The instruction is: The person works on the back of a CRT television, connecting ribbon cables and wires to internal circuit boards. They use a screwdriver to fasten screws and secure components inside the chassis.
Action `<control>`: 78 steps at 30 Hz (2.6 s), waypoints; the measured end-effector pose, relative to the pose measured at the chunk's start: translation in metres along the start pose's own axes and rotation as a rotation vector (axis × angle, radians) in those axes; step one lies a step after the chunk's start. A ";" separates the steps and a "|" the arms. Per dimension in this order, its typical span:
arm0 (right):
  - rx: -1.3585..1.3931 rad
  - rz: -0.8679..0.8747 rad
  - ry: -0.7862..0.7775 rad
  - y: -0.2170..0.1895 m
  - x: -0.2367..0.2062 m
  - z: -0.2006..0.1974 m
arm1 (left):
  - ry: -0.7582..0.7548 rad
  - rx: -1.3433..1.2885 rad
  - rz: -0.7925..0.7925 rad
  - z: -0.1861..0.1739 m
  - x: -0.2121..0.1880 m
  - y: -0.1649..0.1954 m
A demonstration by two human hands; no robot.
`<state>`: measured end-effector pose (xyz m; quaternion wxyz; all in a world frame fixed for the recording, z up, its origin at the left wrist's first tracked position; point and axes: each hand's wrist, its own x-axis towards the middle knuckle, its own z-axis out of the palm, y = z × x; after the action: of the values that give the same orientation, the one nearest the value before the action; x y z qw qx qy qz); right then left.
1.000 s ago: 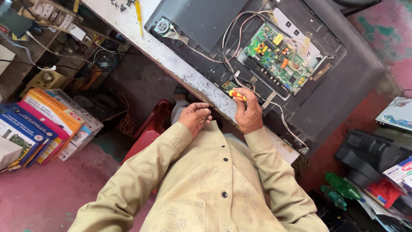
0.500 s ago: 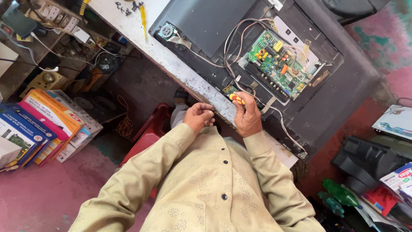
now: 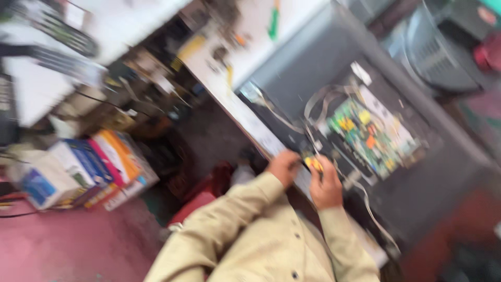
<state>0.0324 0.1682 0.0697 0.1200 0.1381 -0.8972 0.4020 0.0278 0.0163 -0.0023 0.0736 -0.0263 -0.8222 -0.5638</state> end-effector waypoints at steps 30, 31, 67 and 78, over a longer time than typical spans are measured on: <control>0.104 -0.131 0.169 0.011 0.008 0.019 | -0.031 -0.008 -0.128 -0.020 0.014 0.049; 0.069 -0.094 0.185 0.009 0.009 0.019 | -0.035 -0.006 -0.164 -0.020 0.014 0.051; 0.040 -0.148 0.131 0.040 0.043 0.049 | -0.078 -0.028 -0.078 -0.028 0.002 0.035; 0.355 -0.586 0.199 0.005 0.041 0.004 | 0.051 -0.007 0.036 -0.033 0.014 0.058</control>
<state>-0.0084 0.1627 0.0772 0.2911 0.3687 -0.7194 0.5117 0.0244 0.0060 0.0654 0.1048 -0.0269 -0.8175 -0.5657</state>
